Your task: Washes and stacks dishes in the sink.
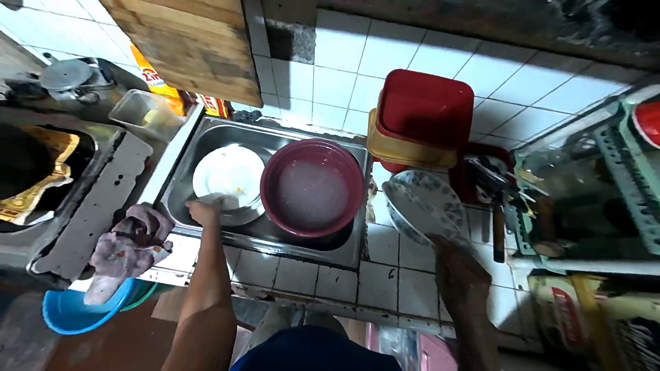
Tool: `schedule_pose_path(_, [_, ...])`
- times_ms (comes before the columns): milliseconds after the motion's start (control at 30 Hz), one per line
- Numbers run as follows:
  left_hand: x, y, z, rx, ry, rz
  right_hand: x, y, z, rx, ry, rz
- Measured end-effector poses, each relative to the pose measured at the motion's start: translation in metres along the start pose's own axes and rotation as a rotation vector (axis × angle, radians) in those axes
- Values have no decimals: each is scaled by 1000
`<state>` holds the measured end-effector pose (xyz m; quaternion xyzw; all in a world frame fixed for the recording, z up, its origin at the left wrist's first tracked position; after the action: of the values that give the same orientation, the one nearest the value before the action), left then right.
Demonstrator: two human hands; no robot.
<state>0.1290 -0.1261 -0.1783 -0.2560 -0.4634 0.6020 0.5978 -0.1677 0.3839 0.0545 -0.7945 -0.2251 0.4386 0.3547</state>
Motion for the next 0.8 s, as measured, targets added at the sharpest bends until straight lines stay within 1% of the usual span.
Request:
schedule_pose_path(100, [-6,3,-4,14,-58,-37,15,23,20,9,35,-4])
schedule_pose_path(200, [-8,-1,-6,55,-66,-2,30,47,33,13,40,-16])
schedule_pose_path(267, [-6,-9,-4,112,-32,39,37,61,41,-2,56,-37])
schedule_pose_path(400, [5,-35,12,362,113,169,43,84,57,10,106,-147])
schedule_pose_path(467, [14,-56,28,383,223,239,43,95,64,-1,145,-220])
schedule_pose_path(533, [25,-81,47,364,381,335,41,102,72,0,190,-271])
schedule_pose_path(600, [40,-106,64,393,522,385,35,104,75,30,260,-320])
schedule_pose_path(633, [51,-118,72,426,571,394,30,103,72,27,287,-318])
schedule_pose_path(700, [74,-138,85,532,622,383,18,100,57,-35,270,-206])
schedule_pose_path(767, [100,-151,95,649,610,298,7,108,32,-164,223,-83])
schedule_pose_path(800, [112,-152,100,681,567,231,2,119,19,-252,207,-65])
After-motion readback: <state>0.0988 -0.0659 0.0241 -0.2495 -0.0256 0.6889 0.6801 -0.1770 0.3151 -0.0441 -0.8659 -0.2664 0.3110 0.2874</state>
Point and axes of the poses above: each hand's wrist, its own x-axis away from the middle knuckle, its own y-axis out of the palm, z = x × y, the point moved 8 cm from there along -x, towards the middle knuckle, and after that the axes turned 10 degrees about -x, right-handed, at the moved point
